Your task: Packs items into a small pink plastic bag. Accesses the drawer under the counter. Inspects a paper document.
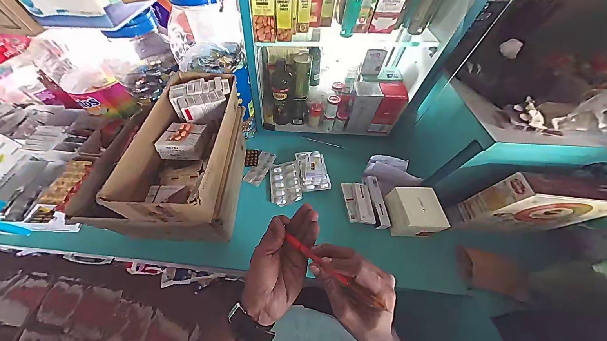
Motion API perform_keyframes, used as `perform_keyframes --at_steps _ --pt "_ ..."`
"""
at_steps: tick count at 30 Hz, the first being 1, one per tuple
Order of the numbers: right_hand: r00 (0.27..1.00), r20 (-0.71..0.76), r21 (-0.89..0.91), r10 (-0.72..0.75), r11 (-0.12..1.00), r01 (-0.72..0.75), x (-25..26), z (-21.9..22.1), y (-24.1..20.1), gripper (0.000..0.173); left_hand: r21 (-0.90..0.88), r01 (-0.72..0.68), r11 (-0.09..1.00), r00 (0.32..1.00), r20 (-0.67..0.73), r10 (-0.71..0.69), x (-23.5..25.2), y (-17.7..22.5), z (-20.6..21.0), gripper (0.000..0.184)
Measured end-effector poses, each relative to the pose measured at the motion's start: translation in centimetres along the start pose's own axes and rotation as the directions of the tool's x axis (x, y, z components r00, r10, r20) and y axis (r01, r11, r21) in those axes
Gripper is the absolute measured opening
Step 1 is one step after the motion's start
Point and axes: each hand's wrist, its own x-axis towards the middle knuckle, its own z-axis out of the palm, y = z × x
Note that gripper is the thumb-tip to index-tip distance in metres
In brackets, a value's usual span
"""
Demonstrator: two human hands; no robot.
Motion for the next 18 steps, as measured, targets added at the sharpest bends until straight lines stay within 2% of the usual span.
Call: perform_keyframes --at_steps 4,7,10,11,13,14,15,16,17,18 --pt "0.999 -0.043 0.076 0.004 0.997 -0.001 0.2 -0.1 0.8 0.010 0.218 -0.031 0.975 0.995 0.099 0.009 -0.3 -0.7 -1.1 0.019" --pt "0.995 -0.065 0.208 0.078 0.976 -0.062 -0.2 0.8 2.0 0.011 0.263 -0.042 0.964 0.997 0.081 0.022 -0.9 -1.1 -2.4 0.018" --pt "0.970 -0.027 0.277 0.242 0.934 -0.225 -0.8 1.8 3.9 0.012 0.251 -0.051 0.967 0.997 -0.040 0.064 -1.0 -0.4 -4.2 0.014" --pt "0.948 0.005 0.317 0.318 0.899 -0.303 -0.9 1.9 4.3 0.014 0.285 -0.068 0.956 0.994 -0.059 0.088 -1.1 -0.1 -4.6 0.022" --pt "0.889 0.098 0.358 0.447 0.818 -0.451 -0.6 1.4 4.7 0.022 0.400 -0.154 0.903 0.984 -0.020 0.177 -1.2 0.0 -4.8 0.034" --pt "0.861 0.144 0.298 0.488 0.808 -0.508 -0.4 0.8 4.8 0.029 0.468 -0.236 0.852 0.967 0.029 0.252 -1.2 -0.1 -4.8 0.033" --pt "0.839 0.161 0.137 0.520 0.830 -0.540 -0.1 -0.2 4.8 0.035 0.558 -0.341 0.756 0.932 0.098 0.348 -1.1 -0.1 -4.9 0.028" --pt "0.835 0.127 -0.082 0.536 0.844 -0.529 0.5 -1.5 5.1 0.034 0.672 -0.454 0.585 0.873 0.205 0.442 -0.8 0.1 -5.2 0.022" --pt "0.848 0.044 -0.327 0.528 0.810 -0.487 1.4 -3.1 5.7 0.028 0.775 -0.537 0.334 0.800 0.342 0.493 -0.3 0.5 -5.7 0.016" --pt "0.865 -0.051 -0.531 0.499 0.720 -0.447 2.8 -5.0 6.7 0.026 0.818 -0.572 0.060 0.738 0.482 0.473 0.2 1.2 -6.5 0.017"
